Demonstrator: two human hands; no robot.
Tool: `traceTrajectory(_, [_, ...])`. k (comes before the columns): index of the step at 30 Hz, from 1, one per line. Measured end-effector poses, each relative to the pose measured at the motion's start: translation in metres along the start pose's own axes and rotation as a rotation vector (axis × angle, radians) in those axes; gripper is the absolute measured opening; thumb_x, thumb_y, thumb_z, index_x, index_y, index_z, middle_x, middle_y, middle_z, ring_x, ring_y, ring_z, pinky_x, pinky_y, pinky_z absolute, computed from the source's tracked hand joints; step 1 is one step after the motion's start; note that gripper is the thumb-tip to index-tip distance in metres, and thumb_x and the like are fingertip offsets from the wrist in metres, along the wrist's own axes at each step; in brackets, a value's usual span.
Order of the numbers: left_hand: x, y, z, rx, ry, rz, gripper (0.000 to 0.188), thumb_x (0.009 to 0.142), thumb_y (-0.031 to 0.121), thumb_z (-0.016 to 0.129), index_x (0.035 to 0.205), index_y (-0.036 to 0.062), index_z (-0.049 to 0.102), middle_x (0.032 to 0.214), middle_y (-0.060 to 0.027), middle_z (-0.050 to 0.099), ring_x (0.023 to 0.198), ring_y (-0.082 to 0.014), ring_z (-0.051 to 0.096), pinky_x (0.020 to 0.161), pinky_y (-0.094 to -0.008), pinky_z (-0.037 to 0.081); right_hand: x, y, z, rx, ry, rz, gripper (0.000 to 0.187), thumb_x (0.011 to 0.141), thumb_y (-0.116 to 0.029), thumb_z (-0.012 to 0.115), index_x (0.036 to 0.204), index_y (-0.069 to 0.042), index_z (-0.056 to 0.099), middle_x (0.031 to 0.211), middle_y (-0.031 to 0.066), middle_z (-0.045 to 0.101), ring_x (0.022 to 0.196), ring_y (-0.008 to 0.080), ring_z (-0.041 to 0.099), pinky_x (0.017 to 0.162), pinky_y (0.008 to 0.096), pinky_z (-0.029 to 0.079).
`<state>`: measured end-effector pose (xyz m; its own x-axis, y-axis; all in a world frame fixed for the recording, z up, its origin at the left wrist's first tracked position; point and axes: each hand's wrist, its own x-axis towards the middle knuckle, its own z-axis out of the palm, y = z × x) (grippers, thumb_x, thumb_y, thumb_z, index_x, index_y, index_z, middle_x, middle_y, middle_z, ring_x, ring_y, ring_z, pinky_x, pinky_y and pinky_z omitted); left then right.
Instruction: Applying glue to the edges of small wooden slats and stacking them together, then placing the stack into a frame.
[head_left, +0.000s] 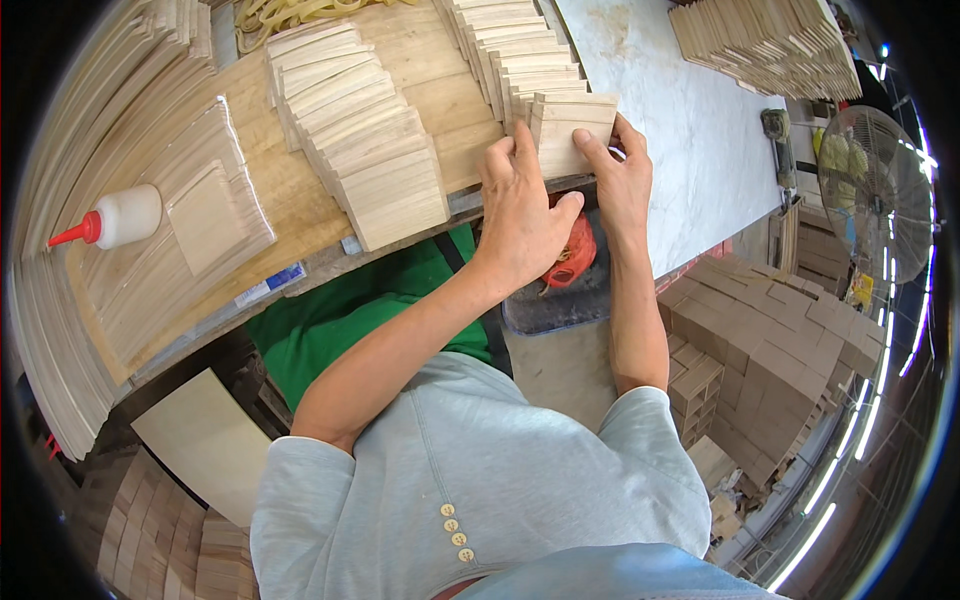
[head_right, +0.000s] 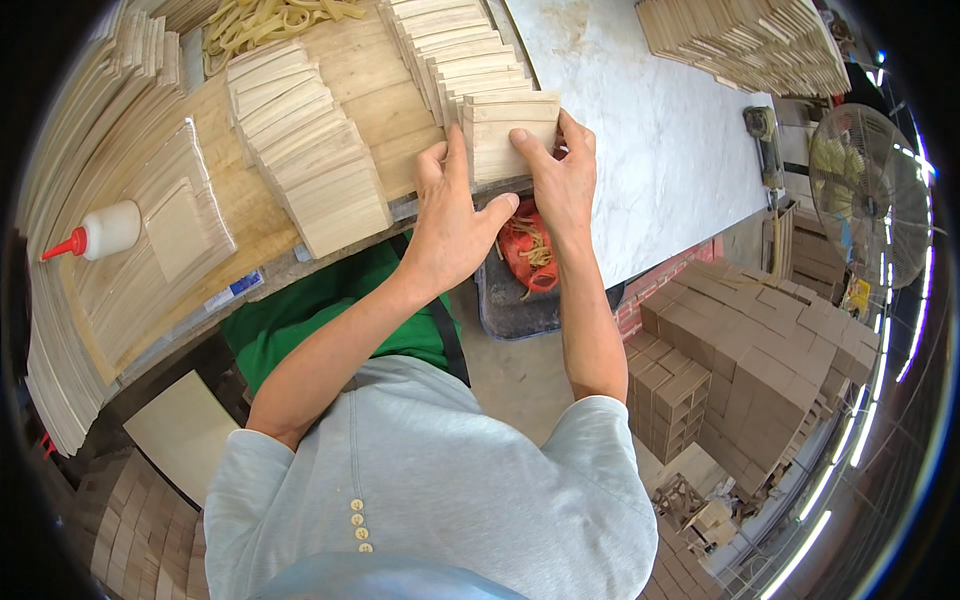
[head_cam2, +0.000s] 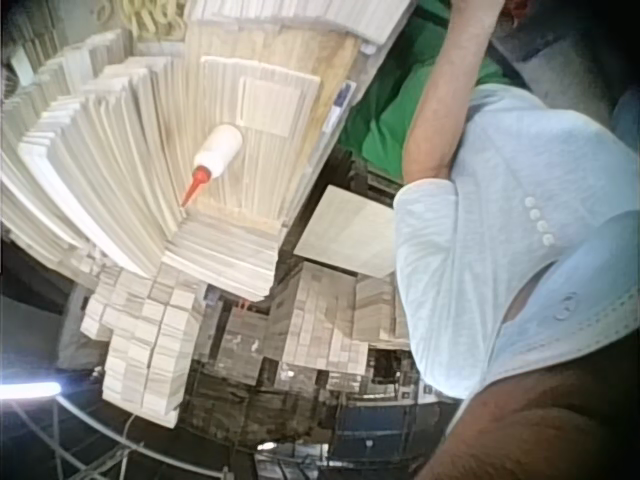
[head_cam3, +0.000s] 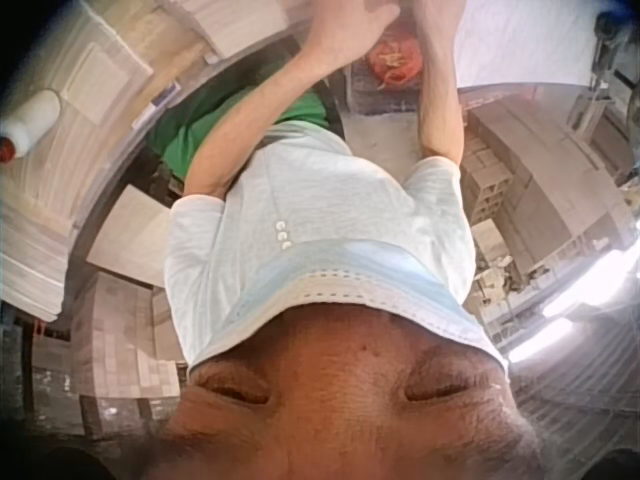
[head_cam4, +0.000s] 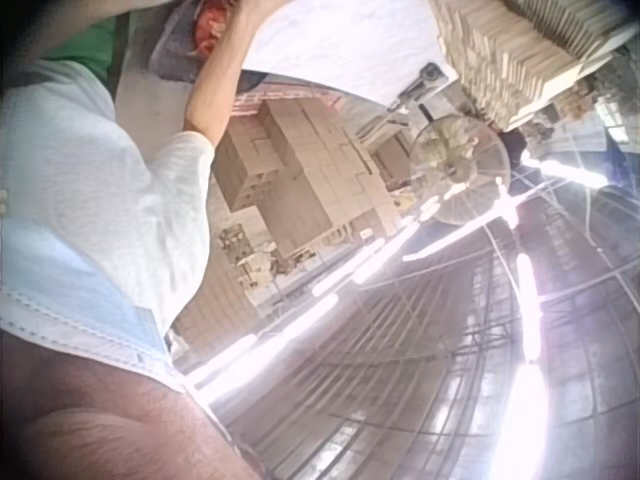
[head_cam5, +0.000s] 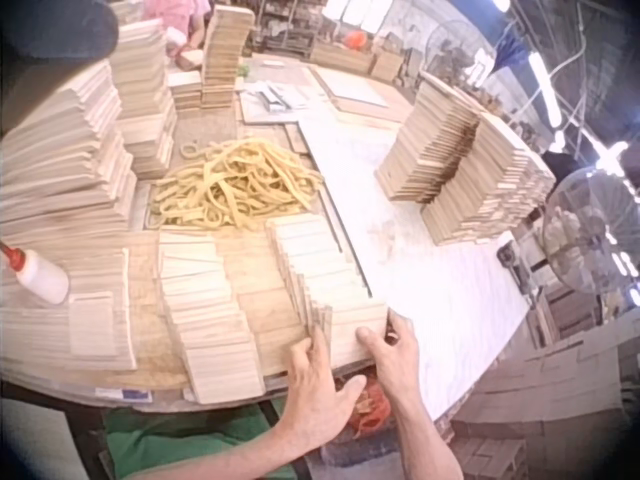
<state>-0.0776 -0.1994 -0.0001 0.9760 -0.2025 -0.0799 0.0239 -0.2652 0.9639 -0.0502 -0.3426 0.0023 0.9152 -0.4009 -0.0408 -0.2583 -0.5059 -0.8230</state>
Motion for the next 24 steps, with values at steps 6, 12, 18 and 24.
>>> traceTrajectory(6, [-0.003, -0.003, 0.006, 0.006, -0.004, 0.019, 0.088, 0.078, 0.015, 0.069, 0.139, -0.0185, 0.015, 0.128, -0.0316, 0.031, 0.119, -0.0445, 0.036, 0.106, -0.0466, 0.03, -0.001, 0.011, 0.002, 0.162, -0.02, -0.02, 0.059, 0.081, -0.023, 0.072, 0.129, 0.005, 0.052, 0.115, 0.0154, 0.051, 0.104, 0.0252, 0.054, 0.092, 0.0351, 0.045])
traceTrajectory(12, [0.001, -0.007, 0.007, 0.022, -0.003, 0.015, 0.087, 0.078, 0.015, 0.069, 0.139, -0.0183, 0.016, 0.129, -0.0322, 0.03, 0.12, -0.044, 0.035, 0.107, -0.0462, 0.029, 0.004, 0.018, 0.008, -0.012, 0.028, -0.1, 0.058, 0.08, -0.023, 0.073, 0.128, 0.004, 0.052, 0.119, 0.0175, 0.047, 0.111, 0.0266, 0.049, 0.096, 0.0375, 0.043])
traceTrajectory(18, [-0.005, 0.003, 0.006, 0.024, 0.003, 0.03, 0.087, 0.078, 0.015, 0.069, 0.139, -0.0177, 0.016, 0.129, -0.032, 0.03, 0.121, -0.0442, 0.034, 0.107, -0.0465, 0.028, -0.007, 0.005, 0.003, 0.018, 0.074, -0.043, 0.059, 0.08, -0.025, 0.073, 0.128, 0.003, 0.053, 0.121, 0.0183, 0.046, 0.112, 0.0266, 0.048, 0.097, 0.0365, 0.042])
traceTrajectory(24, [-0.031, 0.012, -0.006, -0.035, -0.052, 0.068, 0.087, 0.082, 0.014, 0.067, 0.145, -0.0119, 0.012, 0.134, -0.0257, 0.027, 0.128, -0.0389, 0.031, 0.109, -0.0424, 0.029, -0.03, -0.018, -0.01, 0.371, 0.014, -0.015, 0.044, 0.089, -0.01, 0.064, 0.128, 0.004, 0.052, 0.109, 0.0082, 0.061, 0.096, 0.0144, 0.056, 0.086, 0.0278, 0.045])
